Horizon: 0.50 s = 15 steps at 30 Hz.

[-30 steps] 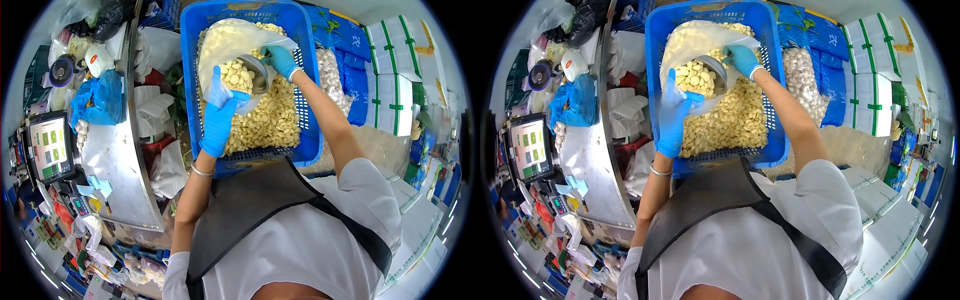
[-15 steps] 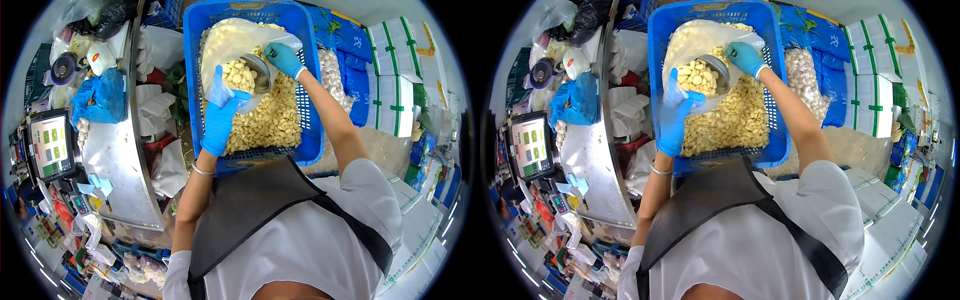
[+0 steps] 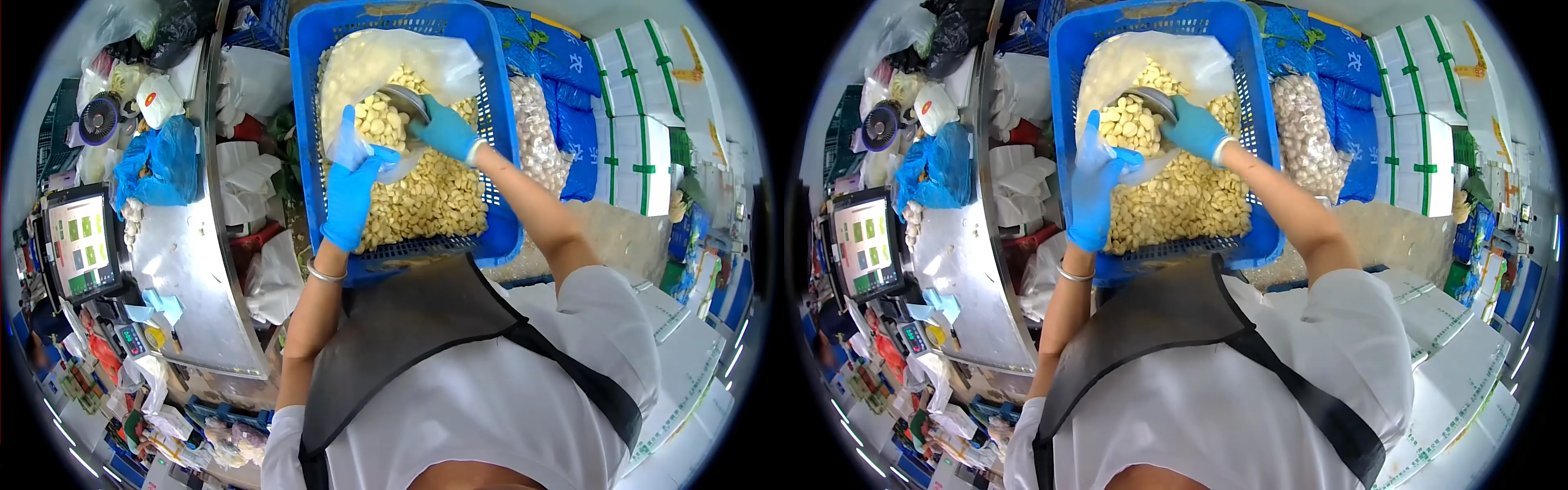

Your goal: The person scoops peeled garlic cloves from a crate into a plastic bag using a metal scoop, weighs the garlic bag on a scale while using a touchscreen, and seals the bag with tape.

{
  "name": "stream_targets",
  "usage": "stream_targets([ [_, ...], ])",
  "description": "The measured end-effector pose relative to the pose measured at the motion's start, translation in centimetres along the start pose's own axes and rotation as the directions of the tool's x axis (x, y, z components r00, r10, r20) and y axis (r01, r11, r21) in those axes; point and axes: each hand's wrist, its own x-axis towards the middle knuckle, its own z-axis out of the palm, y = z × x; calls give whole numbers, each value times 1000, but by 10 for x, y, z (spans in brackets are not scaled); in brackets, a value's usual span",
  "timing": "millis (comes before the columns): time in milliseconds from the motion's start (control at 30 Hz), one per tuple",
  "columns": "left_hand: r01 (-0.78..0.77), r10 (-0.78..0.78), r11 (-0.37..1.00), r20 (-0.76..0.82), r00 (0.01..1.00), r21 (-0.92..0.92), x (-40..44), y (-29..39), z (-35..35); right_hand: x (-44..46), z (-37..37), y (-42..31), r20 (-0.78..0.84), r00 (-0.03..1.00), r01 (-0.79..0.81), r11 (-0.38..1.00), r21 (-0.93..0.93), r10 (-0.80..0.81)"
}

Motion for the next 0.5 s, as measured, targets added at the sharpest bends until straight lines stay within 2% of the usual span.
stream_targets([
  [33,4,-4,1000,1,1000,-20,-1,-1,1,2,9,-4,-48,995,-89,996,-5,89],
  [67,8,-8,999,4,1000,-38,0,-4,2,0,11,-6,-194,976,79,993,-88,-95],
  [100,10,-10,998,5,1000,-55,2,-6,3,-3,5,-15,-318,904,232,953,-194,-285],
  [133,-12,13,998,14,1000,-58,4,-8,1,-10,-4,-25,-411,785,356,880,-314,-464],
  [167,-28,30,998,24,999,-64,3,-11,-2,-21,-21,-39,-478,719,327,853,-407,-504],
  [200,-51,54,996,32,998,-73,4,-12,-3,-21,-31,-34,-571,621,403,843,-357,-538],
  [300,-83,81,984,-20,997,-157,7,-8,-9,-53,-62,-19,-622,726,389,921,19,-294],
  [367,-82,77,973,-31,997,-216,26,-8,-22,-72,-62,12,-575,811,346,879,329,-104],
  [400,-103,100,976,-28,995,-190,40,4,-24,-77,-50,48,-511,858,284,885,370,-62],
  [433,-124,122,979,-25,992,-164,54,28,-23,-86,-41,65,-404,915,150,922,356,7],
  [467,-144,142,980,-19,990,-136,65,50,-22,-91,-30,85,-311,945,176,961,213,-104],
  [500,-205,215,962,38,976,-179,72,68,-22,-94,-14,95,-187,982,40,994,101,-21],
])
